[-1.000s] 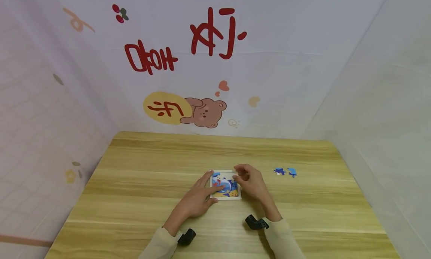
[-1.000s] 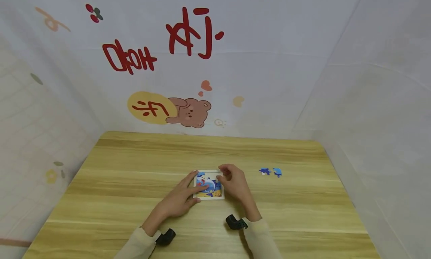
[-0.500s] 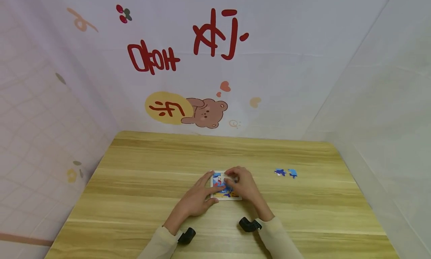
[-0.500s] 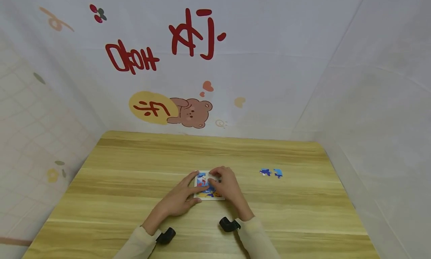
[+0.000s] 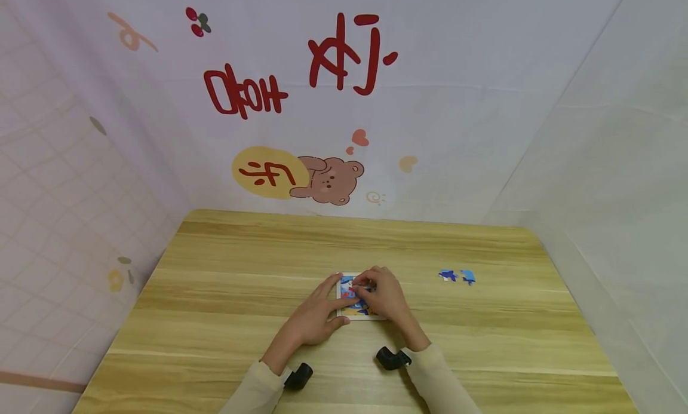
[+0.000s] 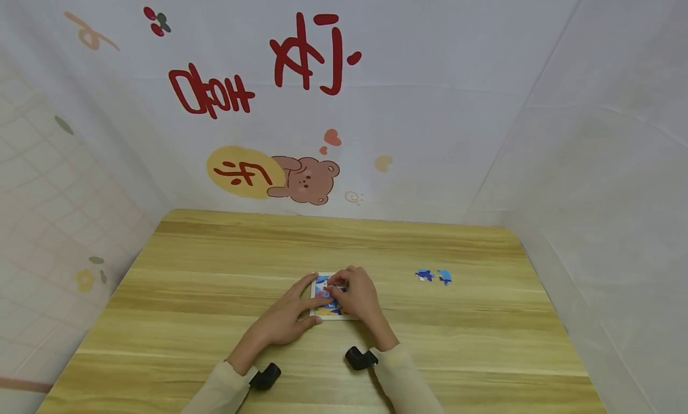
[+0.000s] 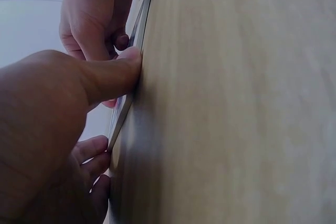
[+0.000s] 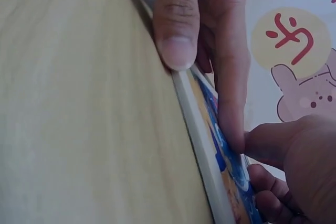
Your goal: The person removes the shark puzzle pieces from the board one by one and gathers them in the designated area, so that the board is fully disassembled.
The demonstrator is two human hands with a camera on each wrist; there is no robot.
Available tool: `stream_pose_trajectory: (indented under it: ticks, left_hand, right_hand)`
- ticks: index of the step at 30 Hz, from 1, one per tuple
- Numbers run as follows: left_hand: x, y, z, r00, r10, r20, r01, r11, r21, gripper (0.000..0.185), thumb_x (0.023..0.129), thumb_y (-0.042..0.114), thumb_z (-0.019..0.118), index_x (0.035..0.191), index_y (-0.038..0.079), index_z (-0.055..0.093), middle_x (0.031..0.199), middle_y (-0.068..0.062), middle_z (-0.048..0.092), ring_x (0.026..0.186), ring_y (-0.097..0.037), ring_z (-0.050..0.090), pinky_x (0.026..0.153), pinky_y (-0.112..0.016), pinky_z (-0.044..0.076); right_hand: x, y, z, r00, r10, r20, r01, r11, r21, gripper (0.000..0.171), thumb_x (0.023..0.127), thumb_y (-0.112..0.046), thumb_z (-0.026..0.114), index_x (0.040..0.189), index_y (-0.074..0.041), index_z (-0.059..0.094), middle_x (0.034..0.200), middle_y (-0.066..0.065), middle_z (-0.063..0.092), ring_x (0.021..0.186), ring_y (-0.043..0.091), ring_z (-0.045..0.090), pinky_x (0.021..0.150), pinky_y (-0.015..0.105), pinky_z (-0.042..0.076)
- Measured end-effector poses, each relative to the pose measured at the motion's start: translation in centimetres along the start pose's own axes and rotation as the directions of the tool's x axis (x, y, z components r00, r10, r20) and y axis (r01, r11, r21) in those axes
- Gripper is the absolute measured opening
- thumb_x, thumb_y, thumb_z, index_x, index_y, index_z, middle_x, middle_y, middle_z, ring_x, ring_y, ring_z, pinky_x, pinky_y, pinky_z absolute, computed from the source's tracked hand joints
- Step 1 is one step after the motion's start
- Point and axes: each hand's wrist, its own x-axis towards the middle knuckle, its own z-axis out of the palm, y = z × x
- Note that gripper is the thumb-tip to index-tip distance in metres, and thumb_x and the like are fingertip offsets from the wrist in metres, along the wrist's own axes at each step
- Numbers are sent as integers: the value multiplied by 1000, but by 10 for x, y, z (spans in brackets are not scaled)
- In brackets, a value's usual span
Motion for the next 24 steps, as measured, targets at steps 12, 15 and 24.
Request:
stream_pose_trajectory:
  ticks: [12,15,24]
  left_hand:
    - [0,1,1,1000,-12,-17,11,1000,-13,46,100,36,67,145,31,60,171,-14,19,157,-36,23,119,-58,38]
    - [1,1,2,1000,-13,-21,13,1000,-9,45,100,36,67,145,32,61,171,-13,19,157,-36,24,118,-58,39]
    - [0,0,3,999,-14,-30,13,1000,-9,44,100,36,67,143,32,62,171,-14,18,158,-36,19,116,-57,42]
  right_hand:
    - [0,-3,3,999,34,-33,-34,999,2,5,85,-23,85,86,-21,80,88,-4,68,80,11,54,71,25,45]
    - [0,-4,3,999,36,-41,-35,999,10,5,85,-23,85,85,-21,80,90,-3,69,82,12,55,72,26,46]
    - [-1,-5,3,997,26,-71,-23,999,45,8,84,-23,86,83,-20,79,90,-4,72,81,12,55,74,27,44]
